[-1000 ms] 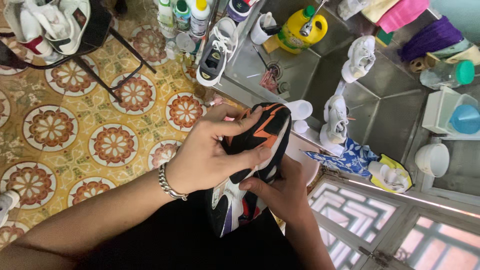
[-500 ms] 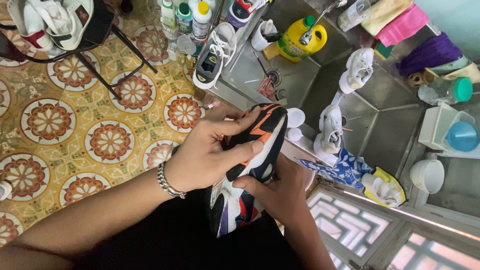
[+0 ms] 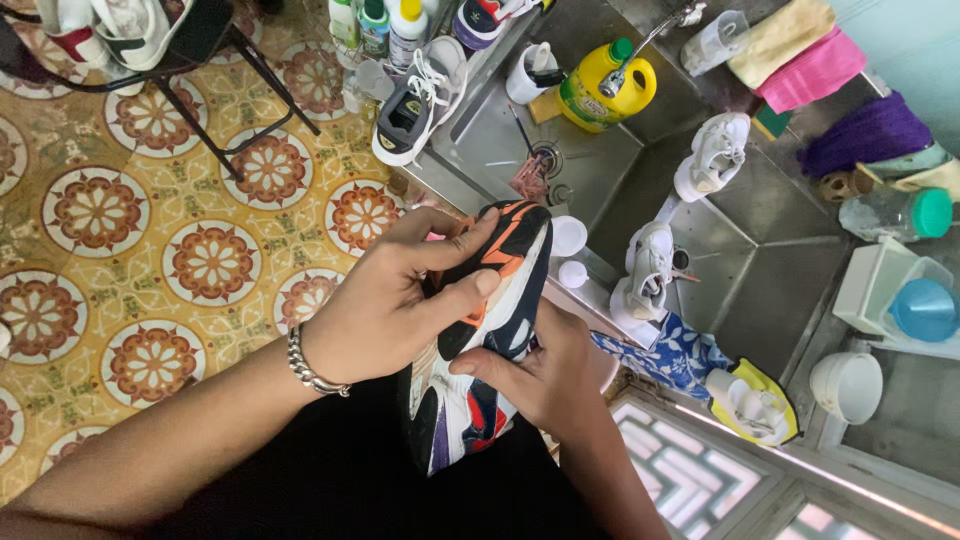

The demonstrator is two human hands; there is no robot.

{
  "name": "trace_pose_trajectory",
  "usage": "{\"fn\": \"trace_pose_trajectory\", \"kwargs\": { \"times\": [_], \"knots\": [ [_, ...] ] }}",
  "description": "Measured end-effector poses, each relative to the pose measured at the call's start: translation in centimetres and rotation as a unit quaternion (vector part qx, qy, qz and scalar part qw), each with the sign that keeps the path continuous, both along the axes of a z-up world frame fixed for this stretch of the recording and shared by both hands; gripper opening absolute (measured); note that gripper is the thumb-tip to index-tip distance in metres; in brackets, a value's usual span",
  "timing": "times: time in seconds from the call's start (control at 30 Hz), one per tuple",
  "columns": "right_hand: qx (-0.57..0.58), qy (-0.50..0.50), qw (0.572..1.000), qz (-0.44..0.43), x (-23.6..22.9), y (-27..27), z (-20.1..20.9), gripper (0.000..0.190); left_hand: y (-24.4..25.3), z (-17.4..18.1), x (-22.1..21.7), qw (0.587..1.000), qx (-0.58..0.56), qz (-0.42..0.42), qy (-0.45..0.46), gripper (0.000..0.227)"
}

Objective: The person cleans and maintains sneakers by hand using a small brush and cleaning solution, working around the soles and upper materials over a sink area.

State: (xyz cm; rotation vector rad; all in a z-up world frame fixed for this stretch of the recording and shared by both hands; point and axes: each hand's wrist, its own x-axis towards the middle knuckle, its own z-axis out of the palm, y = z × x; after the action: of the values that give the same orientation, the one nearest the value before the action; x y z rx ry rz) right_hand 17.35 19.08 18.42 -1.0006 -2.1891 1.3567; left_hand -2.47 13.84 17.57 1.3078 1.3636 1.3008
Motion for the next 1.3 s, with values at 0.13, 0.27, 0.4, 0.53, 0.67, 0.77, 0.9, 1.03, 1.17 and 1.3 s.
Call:
{"fn": "trace_pose_trajectory", "kwargs": {
  "times": [0.13, 0.27, 0.4, 0.53, 0.67, 0.77, 0.9, 1.03, 1.17, 1.3],
  "knots": [
    [0.021, 0.057, 0.998, 0.026, 1.4, 0.4, -0.8, 0.061, 0.0, 0.4, 0.9, 1.0, -0.016, 0.01, 0.009, 0.049],
    [0.046, 0.061, 0.997, -0.003, 3.9, 1.6, -2.7, 0.043, -0.1, 0.6, 1.8, 0.999, 0.004, 0.024, 0.043, 0.051],
    [0.185, 0.079, 0.961, -0.188, 6.7, 3.6, -3.2, 0.03, -0.5, 0.7, 2.4, 0.998, -0.02, 0.052, 0.01, 0.052],
    [0.206, 0.207, 0.903, -0.315, 9.1, 6.5, -2.3, 0.027, -1.4, 0.1, 2.2, 0.995, -0.023, 0.096, -0.02, 0.053],
    [0.207, 0.338, 0.853, -0.338, 11.3, 7.9, -4.0, 0.029, -3.2, -0.2, 2.4, 0.985, -0.036, 0.101, -0.132, 0.056],
    [0.204, 0.339, 0.859, -0.324, 13.4, 8.5, -5.8, 0.03, -4.2, -0.6, 2.2, 0.987, -0.028, 0.132, -0.088, 0.056],
    [0.202, 0.293, 0.846, -0.397, 14.9, 9.3, -7.3, 0.032, -5.7, -1.0, 2.0, 0.987, -0.011, 0.156, -0.039, 0.055],
    [0.15, 0.341, 0.857, -0.356, 14.6, 10.2, -8.5, 0.039, -6.3, -0.7, 2.1, 0.987, 0.013, 0.16, 0.011, 0.053],
    [0.26, 0.252, 0.878, -0.312, 13.3, 10.4, -8.7, 0.034, -6.5, 0.1, 2.2, 0.985, -0.027, 0.17, 0.02, 0.051],
    [0.338, 0.139, 0.888, -0.278, 11.9, 10.1, -8.5, 0.024, -6.5, 0.4, 2.2, 0.982, -0.037, 0.183, 0.015, 0.048]
  ]
}}
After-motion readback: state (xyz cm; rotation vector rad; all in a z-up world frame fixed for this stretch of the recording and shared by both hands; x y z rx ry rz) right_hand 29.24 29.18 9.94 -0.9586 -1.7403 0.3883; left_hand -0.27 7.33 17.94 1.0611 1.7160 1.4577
